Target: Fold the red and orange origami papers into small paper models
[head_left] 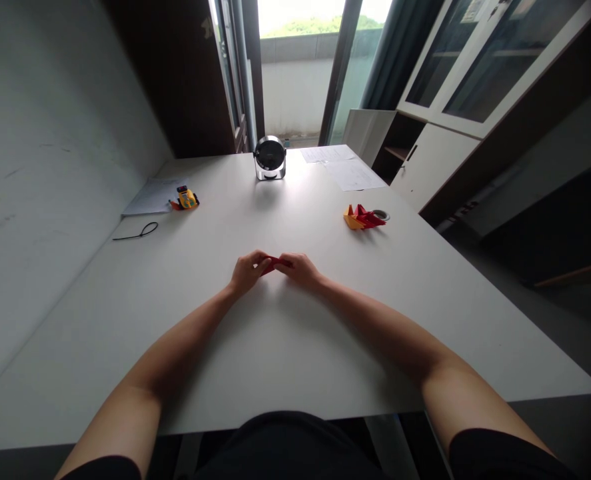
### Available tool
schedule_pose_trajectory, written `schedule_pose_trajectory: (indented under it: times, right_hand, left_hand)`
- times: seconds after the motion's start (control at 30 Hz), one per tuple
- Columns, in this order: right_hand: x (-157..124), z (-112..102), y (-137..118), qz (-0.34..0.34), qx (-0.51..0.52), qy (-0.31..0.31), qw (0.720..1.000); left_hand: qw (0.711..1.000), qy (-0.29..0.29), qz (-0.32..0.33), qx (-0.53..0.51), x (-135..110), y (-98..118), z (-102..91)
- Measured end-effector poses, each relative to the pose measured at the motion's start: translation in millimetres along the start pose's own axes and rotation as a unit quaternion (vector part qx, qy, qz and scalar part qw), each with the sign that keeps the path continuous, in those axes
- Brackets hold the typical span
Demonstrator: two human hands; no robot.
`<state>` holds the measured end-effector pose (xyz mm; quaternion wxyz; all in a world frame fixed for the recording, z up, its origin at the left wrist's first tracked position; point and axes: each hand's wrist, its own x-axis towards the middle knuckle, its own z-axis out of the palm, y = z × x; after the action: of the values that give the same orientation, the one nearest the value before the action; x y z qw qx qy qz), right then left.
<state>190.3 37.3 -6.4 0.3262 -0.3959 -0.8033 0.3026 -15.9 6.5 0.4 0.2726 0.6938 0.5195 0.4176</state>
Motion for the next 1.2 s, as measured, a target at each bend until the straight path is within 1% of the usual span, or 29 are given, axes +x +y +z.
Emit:
schedule_pose_trajectory:
  times: [0.13, 0.27, 0.4, 0.5, 0.6, 0.77, 0.9, 1.03, 1.1, 1.2]
  right_hand:
    - [1.8, -3.8, 3.4, 0.014, 0.016, 0.039, 0.999]
    - [2.1, -7.6, 3.5, 0.013, 0.035, 0.071, 0.997]
    - [2.0, -10.2, 0.2, 0.024, 0.059, 0.079, 0.995]
    - [2.5, -11.3, -0.1, 0.037, 0.077, 0.087, 0.992]
    - [3.0, -11.7, 1.4, 0.026, 0.072, 0.087, 0.993]
    - [2.4, -11.7, 0.2, 0.004, 0.069, 0.087, 0.994]
    - [0.3, -12.5, -6.0, 0.006, 0.127, 0.07, 0.989]
    - [-1.8, -12.3, -10.9, -0.024, 0.221, 0.025, 0.975]
    - [-2.4, -11.2, -11.6, -0.034, 0.255, 0.005, 0.966]
    - [-2.5, -9.2, -10.9, -0.029, 0.279, -0.01, 0.96]
  left_hand:
    - [1.0, 0.006, 0.0, -0.002, 1.3, -3.1, -0.1]
    - [1.0, 0.006, 0.003, -0.003, 1.3, -2.1, -0.2]
    - [1.0, -0.001, 0.004, 0.003, 1.2, 0.9, -1.6]
    - [1.0, -0.018, -0.002, -0.01, 1.9, 1.5, -2.6]
    - [0.999, -0.027, -0.005, -0.022, 2.7, 0.0, -2.9]
    - [0.998, -0.016, -0.009, -0.066, 2.7, -3.6, -1.3]
    - [0.989, -0.031, -0.021, -0.145, 4.1, -7.4, 0.7]
    - [0.971, -0.035, -0.037, -0.235, 7.5, -9.4, -0.4]
    - [0.964, -0.041, -0.045, -0.258, 8.4, -8.4, -2.0]
    - [0.961, -0.051, -0.051, -0.266, 8.0, -5.6, -3.9]
